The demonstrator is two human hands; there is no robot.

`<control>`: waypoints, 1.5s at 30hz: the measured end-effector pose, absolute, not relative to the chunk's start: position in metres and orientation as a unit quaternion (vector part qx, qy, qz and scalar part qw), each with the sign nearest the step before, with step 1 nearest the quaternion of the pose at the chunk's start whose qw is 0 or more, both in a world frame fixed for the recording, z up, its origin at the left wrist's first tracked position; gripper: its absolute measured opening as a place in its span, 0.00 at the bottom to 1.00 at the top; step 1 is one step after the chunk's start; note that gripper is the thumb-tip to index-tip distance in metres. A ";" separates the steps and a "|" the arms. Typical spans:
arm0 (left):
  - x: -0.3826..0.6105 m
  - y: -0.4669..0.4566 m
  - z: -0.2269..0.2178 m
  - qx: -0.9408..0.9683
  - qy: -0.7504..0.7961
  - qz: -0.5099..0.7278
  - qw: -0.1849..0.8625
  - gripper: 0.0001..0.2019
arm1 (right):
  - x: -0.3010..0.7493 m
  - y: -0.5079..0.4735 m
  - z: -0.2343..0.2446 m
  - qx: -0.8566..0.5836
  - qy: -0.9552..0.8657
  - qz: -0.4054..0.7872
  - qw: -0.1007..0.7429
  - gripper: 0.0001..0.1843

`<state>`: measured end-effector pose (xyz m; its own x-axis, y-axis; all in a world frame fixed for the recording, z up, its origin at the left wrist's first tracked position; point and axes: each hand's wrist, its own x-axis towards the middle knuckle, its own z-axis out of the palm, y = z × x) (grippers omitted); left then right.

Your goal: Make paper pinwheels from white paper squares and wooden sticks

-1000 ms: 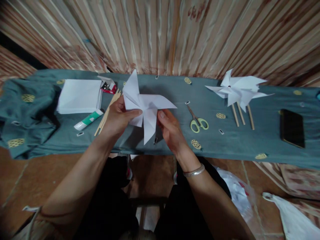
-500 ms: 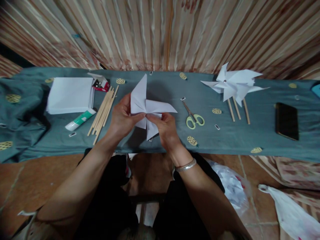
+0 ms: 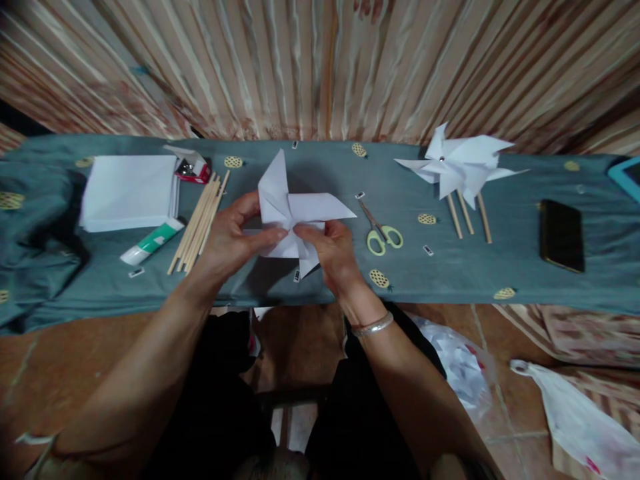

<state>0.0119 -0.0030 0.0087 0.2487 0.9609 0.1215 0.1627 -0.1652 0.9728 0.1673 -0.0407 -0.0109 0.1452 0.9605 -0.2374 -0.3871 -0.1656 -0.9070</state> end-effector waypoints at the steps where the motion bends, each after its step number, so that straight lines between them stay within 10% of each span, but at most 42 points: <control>1: 0.007 -0.001 0.011 0.635 0.435 0.433 0.469 0.22 | 0.171 -0.040 -0.011 -0.488 -0.291 0.586 0.578 0.14; 6: -0.019 0.011 0.014 0.552 0.415 0.519 0.504 0.22 | 0.189 -0.039 -0.005 -0.482 -0.291 0.611 0.557 0.09; 13: -0.002 -0.015 0.012 0.568 0.390 0.327 0.647 0.21 | 0.193 -0.045 0.001 -0.477 -0.352 0.639 0.490 0.13; 45: 0.023 -0.028 -0.017 0.541 0.511 0.416 0.522 0.11 | 0.183 -0.048 -0.013 -0.520 -0.443 0.528 0.505 0.16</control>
<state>0.0231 -0.0275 -0.0171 0.1307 0.9879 -0.0832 0.1183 0.0678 0.9907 0.1831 -0.0483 -0.0125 0.0490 0.9936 -0.1019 -0.0727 -0.0982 -0.9925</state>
